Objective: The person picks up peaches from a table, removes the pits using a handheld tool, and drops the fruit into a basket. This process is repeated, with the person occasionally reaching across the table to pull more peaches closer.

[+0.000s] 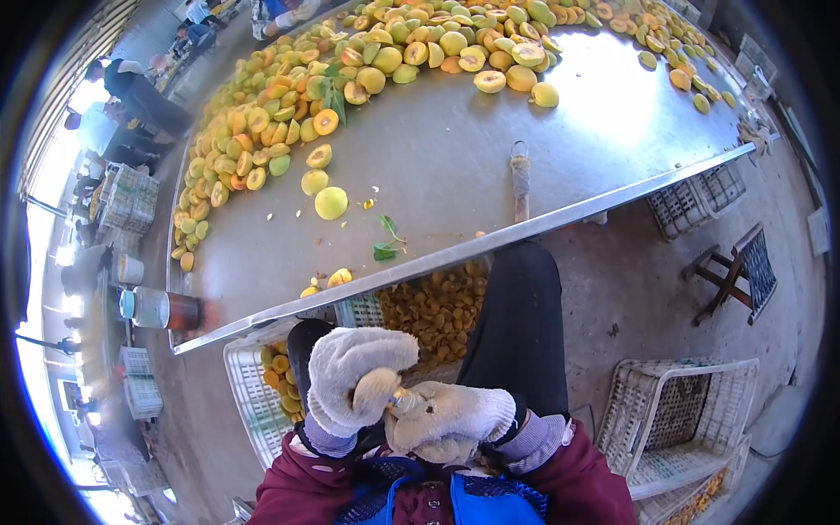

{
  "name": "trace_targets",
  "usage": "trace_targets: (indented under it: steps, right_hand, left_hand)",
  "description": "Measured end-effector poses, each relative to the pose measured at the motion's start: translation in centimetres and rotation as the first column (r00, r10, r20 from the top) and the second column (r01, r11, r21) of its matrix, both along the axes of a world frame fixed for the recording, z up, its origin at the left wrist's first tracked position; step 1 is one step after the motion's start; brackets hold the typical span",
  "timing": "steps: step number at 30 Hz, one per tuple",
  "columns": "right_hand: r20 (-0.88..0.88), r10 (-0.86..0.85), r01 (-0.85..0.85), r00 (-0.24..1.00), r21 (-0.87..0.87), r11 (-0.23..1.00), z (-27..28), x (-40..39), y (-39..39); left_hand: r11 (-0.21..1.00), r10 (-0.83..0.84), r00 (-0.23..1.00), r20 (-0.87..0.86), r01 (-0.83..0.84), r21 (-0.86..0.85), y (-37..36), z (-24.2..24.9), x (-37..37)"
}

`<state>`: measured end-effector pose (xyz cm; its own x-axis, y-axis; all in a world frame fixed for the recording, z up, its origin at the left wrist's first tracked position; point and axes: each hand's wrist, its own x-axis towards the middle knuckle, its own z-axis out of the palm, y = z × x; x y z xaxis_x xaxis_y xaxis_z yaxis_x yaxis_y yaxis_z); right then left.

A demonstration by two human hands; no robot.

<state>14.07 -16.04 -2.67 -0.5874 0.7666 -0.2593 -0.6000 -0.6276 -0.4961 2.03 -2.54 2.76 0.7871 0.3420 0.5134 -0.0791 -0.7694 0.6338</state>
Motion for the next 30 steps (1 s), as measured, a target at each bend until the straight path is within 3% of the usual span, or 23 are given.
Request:
trace_targets:
  steps: [1,3,5,7,8,10,11,12,13,15,17,18,19,20,21,23,24,25,26,27,28,29,30]
  right_hand:
    - [0.018,0.046,-0.045,0.999,-0.055,0.997,0.2,0.4,0.3]
    - [0.034,0.094,-0.09,0.995,-0.109,0.99,0.6,0.5,0.6]
    - [0.067,0.056,-0.047,0.996,-0.129,0.99,1.0,0.3,0.8]
    - [-0.033,0.043,-0.045,0.999,-0.07,0.997,0.7,0.3,0.7]
    - [-0.13,0.041,-0.042,0.991,-0.005,0.999,0.3,0.3,0.8]
    - [-0.272,0.009,-0.002,0.962,0.024,1.0,-0.9,0.2,0.4]
    - [-0.271,0.012,-0.005,0.963,0.025,1.0,-1.1,-0.2,0.3]
    - [-0.293,-0.077,0.079,0.953,-0.007,0.997,-1.3,-0.5,0.4]
    - [-0.312,-0.168,0.164,0.935,-0.039,0.986,-1.3,-0.6,0.5]
    - [-0.301,-0.178,0.171,0.937,-0.052,0.984,-1.6,-0.2,0.4]
    - [-0.199,-0.002,-0.019,0.98,-0.101,0.995,-3.8,-0.4,-0.1]
    - [-0.145,0.091,-0.11,0.985,-0.128,0.986,-4.2,-0.2,-0.1]
    - [-0.163,0.182,-0.166,0.97,0.105,0.98,0.1,1.5,0.3]
    - [-0.136,0.131,-0.142,0.982,-0.077,0.987,0.1,1.5,0.5]
    - [-0.1,0.08,-0.104,0.992,-0.255,0.961,0.1,1.3,0.6]
    - [-0.005,0.04,-0.04,0.999,-0.147,0.988,0.7,1.4,1.5]
    - [0.069,-0.038,0.042,0.997,-0.053,0.998,1.0,1.6,1.7]
    - [0.077,-0.036,0.039,0.996,-0.037,0.999,1.1,1.6,1.8]
    - [0.148,-0.103,0.111,0.984,-0.047,0.993,1.1,1.6,1.9]
    - [0.215,-0.17,0.186,0.962,-0.054,0.981,1.2,1.7,2.1]
    - [0.291,-0.151,0.182,0.945,-0.081,0.98,1.7,1.9,2.5]
    - [0.295,-0.159,0.186,0.942,-0.067,0.98,2.3,2.2,3.2]
    - [0.357,-0.203,0.228,0.912,-0.029,0.973,2.8,2.5,3.9]
  left_hand:
    - [1.0,-0.002,1.0,-0.002,0.002,-0.001,0.0,0.0,0.0]
    - [0.887,0.018,0.927,-0.375,-0.188,-0.421,0.0,-0.1,0.1]
    - [0.882,0.019,0.959,-0.281,-0.149,-0.448,0.1,-0.8,0.0]
    - [0.999,0.024,0.998,-0.058,-0.027,-0.042,0.3,-0.8,-0.2]
    - [0.999,0.024,0.998,-0.057,-0.027,-0.045,0.3,-1.0,-0.2]
    - [0.923,-0.02,0.999,-0.044,0.002,-0.384,-0.1,-1.3,-0.2]
    - [0.843,-0.039,0.999,-0.031,0.016,-0.537,-0.4,-1.4,-0.1]
    - [0.461,0.015,1.0,0.018,0.01,-0.888,-1.4,-1.2,-0.2]
    - [0.465,0.015,1.0,0.021,0.012,-0.885,-1.8,-1.3,0.3]
    - [-0.026,0.194,0.98,-0.044,-0.039,-0.999,-2.3,-1.6,1.0]
    - [-0.026,0.176,0.984,-0.031,-0.027,-0.999,-1.4,-2.3,1.3]
    - [-0.189,0.265,0.964,0.021,0.073,-0.979,-0.5,-2.8,1.6]
    - [-0.332,0.362,0.93,0.06,0.189,-0.924,0.1,-2.9,1.7]
    - [-0.237,0.307,0.949,-0.078,-0.003,-0.971,0.5,-1.9,1.2]
    - [-0.227,0.318,0.945,-0.07,0.004,-0.974,0.9,-1.9,0.4]
    - [0.251,0.417,0.906,-0.07,-0.189,-0.95,1.7,-2.6,-1.9]
    - [0.403,0.477,0.878,-0.045,-0.264,-0.876,2.2,-3.1,-3.7]
    - [0.481,0.544,0.839,-0.017,-0.329,-0.813,3.2,-4.0,-6.1]
    - [0.37,0.732,0.681,-0.03,-0.435,-0.821,4.6,-7.3,-9.7]
    - [0.369,0.757,0.652,-0.026,-0.461,-0.807,5.4,-6.6,-12.1]
    - [0.254,0.893,0.422,-0.154,-0.757,-0.602,6.1,-6.9,-14.8]
    - [0.354,0.832,0.394,-0.391,-0.919,-0.175,6.4,-4.1,-16.8]
    - [0.428,0.798,0.167,-0.578,-0.833,0.351,7.7,-4.7,-19.7]
